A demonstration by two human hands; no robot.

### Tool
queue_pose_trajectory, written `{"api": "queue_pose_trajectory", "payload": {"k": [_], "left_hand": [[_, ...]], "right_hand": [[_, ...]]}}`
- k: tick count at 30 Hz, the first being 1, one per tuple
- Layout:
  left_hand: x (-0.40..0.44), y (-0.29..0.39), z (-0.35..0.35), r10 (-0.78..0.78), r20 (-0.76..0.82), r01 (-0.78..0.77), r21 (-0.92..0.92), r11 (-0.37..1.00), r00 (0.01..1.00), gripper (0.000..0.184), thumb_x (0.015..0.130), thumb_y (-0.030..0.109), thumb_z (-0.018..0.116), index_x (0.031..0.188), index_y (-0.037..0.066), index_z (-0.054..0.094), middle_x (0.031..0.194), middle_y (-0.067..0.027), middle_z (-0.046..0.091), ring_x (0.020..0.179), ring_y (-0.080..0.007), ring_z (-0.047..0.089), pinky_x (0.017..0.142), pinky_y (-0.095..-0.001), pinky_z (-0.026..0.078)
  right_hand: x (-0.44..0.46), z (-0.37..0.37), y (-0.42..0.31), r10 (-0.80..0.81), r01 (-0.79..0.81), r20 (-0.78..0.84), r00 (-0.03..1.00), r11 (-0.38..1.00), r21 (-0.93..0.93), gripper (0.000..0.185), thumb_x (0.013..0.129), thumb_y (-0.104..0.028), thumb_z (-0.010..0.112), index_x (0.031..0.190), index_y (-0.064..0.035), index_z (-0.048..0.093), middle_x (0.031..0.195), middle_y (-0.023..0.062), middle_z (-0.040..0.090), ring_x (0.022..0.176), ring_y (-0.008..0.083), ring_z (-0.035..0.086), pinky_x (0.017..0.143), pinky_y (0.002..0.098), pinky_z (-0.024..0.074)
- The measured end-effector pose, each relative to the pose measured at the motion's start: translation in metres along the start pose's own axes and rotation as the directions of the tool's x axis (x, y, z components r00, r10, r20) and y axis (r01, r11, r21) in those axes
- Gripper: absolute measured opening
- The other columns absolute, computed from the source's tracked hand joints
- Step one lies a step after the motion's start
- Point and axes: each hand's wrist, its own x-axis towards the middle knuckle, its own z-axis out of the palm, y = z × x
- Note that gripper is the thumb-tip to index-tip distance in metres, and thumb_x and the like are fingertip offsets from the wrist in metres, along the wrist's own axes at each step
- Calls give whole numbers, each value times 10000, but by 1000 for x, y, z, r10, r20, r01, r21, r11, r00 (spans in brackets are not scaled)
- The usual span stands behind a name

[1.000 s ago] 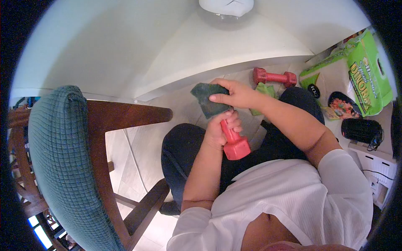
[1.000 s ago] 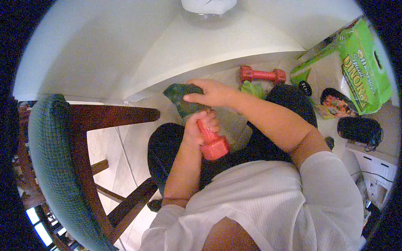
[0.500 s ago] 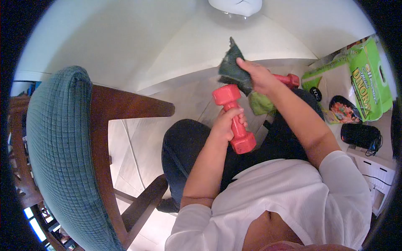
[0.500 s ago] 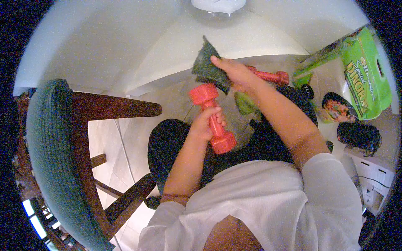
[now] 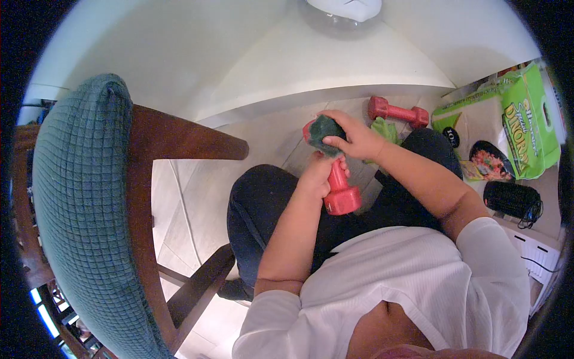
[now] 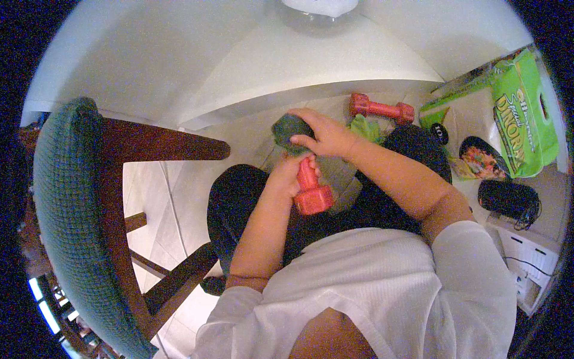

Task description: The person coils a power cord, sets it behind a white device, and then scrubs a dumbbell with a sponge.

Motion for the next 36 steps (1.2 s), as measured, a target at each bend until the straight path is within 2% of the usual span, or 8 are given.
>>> {"api": "queue_pose_trajectory", "payload": {"k": [5,8,21,30,33,36], "left_hand": [[0,-1,0,4,9,-4,-11,1000,1000,92,780,125,520,758,47,475,579,-66,493,493,-212,505,466,-333,458],[1,0,0,-51,11,52,-37,998,999,103,796,129,490,743,42,475,579,-72,494,497,-220,507,472,-340,456],[6,-3,-4,-87,8,88,-81,993,996,131,810,143,465,718,50,467,568,-66,489,488,-213,492,478,-340,451],[5,-2,-3,-63,9,63,-154,986,998,87,804,121,490,785,42,457,606,-64,480,519,-185,495,481,-331,453],[4,-1,0,-46,-12,44,-159,986,999,105,790,137,526,792,55,460,607,-44,481,511,-162,493,474,-324,451],[5,0,2,-57,-27,52,-159,986,998,143,767,157,573,793,68,464,600,-24,480,500,-145,491,465,-317,449]], "right_hand": [[-2,8,2,21,-21,-54,998,1000,5,483,811,-244,521,1179,13,343,1106,193,438,1041,296,447,899,344,342],[0,6,-3,56,-55,-37,998,998,14,471,824,-247,500,1177,19,339,1104,196,431,1041,296,444,896,341,342],[1,14,3,68,-63,-100,993,996,58,408,837,-229,484,1150,17,391,1073,172,469,1007,274,474,868,326,365],[5,24,5,233,-195,-139,963,951,241,355,849,-234,481,1112,2,451,1011,134,535,951,201,503,830,292,389],[7,22,1,397,-347,-59,916,857,381,348,853,-244,480,1105,-5,462,954,124,562,905,181,516,795,278,402],[9,25,14,462,-409,-20,887,803,434,352,857,-271,473,1101,-17,472,919,100,577,855,153,526,750,265,413]]}}
